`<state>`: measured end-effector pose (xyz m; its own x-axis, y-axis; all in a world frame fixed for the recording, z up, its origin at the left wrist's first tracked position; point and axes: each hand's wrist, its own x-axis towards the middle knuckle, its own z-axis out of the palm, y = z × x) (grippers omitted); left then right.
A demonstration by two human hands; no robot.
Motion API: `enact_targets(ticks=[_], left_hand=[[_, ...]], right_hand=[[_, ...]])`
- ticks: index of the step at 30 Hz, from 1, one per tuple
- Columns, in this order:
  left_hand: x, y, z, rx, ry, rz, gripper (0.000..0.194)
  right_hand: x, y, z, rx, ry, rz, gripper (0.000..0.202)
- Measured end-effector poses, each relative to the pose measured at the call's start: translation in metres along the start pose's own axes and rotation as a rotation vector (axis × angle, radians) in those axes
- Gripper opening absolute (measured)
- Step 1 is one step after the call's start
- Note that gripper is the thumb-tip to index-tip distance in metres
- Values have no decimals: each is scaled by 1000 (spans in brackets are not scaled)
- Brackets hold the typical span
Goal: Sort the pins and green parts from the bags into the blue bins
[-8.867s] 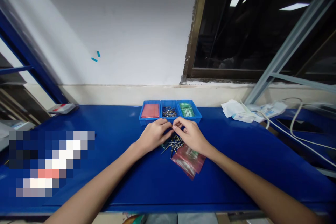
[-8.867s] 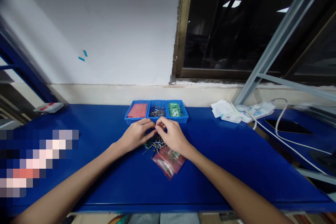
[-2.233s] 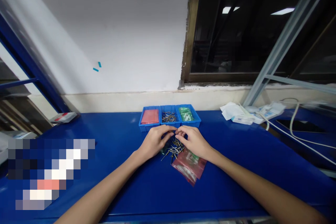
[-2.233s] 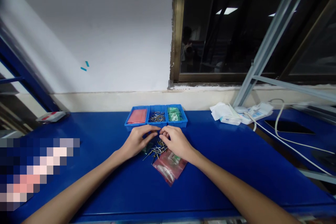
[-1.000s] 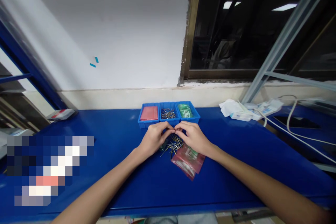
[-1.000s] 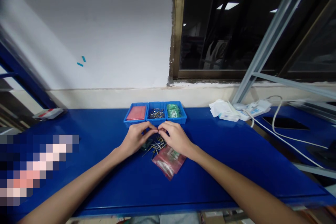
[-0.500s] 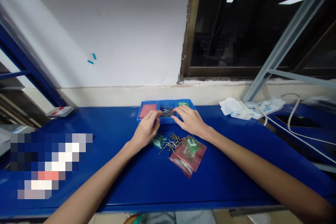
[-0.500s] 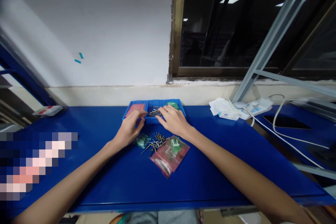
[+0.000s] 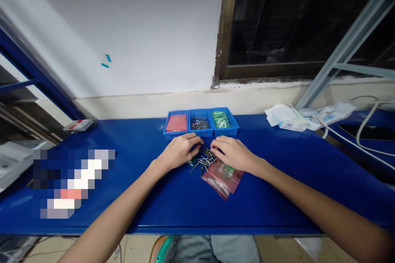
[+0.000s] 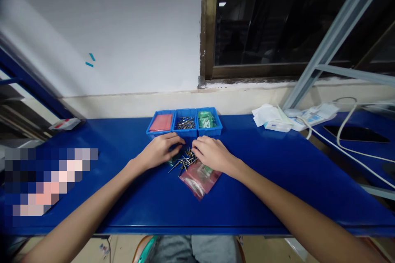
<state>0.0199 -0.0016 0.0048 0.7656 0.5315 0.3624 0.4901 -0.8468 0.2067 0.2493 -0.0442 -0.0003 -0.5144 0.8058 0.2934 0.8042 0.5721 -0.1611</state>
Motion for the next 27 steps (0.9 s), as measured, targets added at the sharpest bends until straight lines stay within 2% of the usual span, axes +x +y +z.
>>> enact_targets(ticks=[6,15,21,27], left_hand=[[2,8,7,65,-92,27,23],[3,1,10,15,-85,19,19],[2,0,9,-2,-83,-8,19],[2,1,10,-56,-95,-10,18]], right_hand=[[-4,0,14,-70,40,-9,22],[-2,-1,8,-86,52,-17,22],[1,3,3,119,91,21,20],[5,-4,1,354,82,29,13]])
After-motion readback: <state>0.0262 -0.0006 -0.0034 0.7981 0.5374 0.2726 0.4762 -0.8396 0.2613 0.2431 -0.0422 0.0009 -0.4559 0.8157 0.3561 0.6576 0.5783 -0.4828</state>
